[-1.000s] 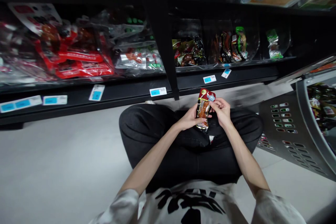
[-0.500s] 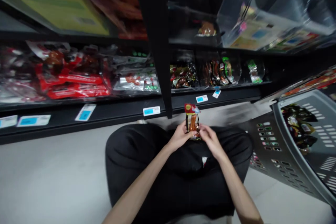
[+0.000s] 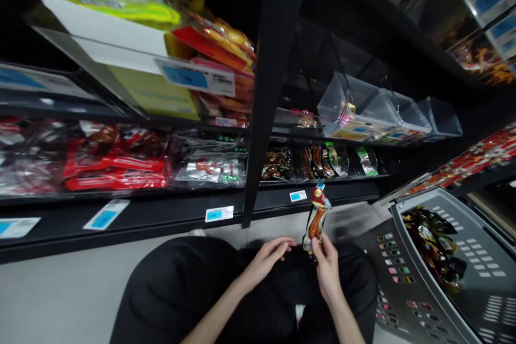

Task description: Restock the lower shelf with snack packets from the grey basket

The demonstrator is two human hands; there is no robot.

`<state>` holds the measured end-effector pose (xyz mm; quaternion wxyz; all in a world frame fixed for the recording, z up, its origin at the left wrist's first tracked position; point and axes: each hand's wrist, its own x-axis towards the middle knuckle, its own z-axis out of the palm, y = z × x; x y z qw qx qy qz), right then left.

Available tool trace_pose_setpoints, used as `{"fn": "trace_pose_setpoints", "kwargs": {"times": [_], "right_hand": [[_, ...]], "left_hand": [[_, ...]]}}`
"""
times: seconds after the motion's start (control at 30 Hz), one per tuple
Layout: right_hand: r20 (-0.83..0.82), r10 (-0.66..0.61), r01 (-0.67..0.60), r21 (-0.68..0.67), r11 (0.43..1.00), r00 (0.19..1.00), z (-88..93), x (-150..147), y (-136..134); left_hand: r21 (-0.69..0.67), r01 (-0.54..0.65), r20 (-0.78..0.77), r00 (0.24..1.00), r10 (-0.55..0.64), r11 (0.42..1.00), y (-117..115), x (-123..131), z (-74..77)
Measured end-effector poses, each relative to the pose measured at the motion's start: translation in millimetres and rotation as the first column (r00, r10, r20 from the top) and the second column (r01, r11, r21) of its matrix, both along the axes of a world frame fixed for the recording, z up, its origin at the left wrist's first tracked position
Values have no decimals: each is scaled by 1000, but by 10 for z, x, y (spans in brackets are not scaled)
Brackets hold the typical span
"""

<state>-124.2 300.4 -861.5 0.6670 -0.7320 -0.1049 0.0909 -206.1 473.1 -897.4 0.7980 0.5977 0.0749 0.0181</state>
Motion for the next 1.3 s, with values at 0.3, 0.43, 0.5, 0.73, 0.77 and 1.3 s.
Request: {"fn": "trace_pose_setpoints", "kwargs": {"times": [0.3,0.43,0.5,0.73,0.77,1.3], "right_hand": [[403,-138,208,-134,969,905,751,1910,555],[559,-123,321,-271,908,820,137,1725,298],[539,-77,316,-368,874,839,-169,1493,118],[372,215,-8,-487,873,903,190,898,6],[384,290,-65,-503,862,876,357,783,-10],[482,431,180,-798,575,763,2484,302,-1673]], "left_hand": [[-16,3,-48,999,-4,1000,-27,38,-127],[21,-28,-70,997,29,999,0,46,-107],[60,-29,-104,994,35,998,12,44,-97],[155,60,-180,983,-32,986,66,23,-89],[169,64,-182,983,-32,984,76,24,-93],[248,96,-204,978,-45,964,53,20,-202]]}}
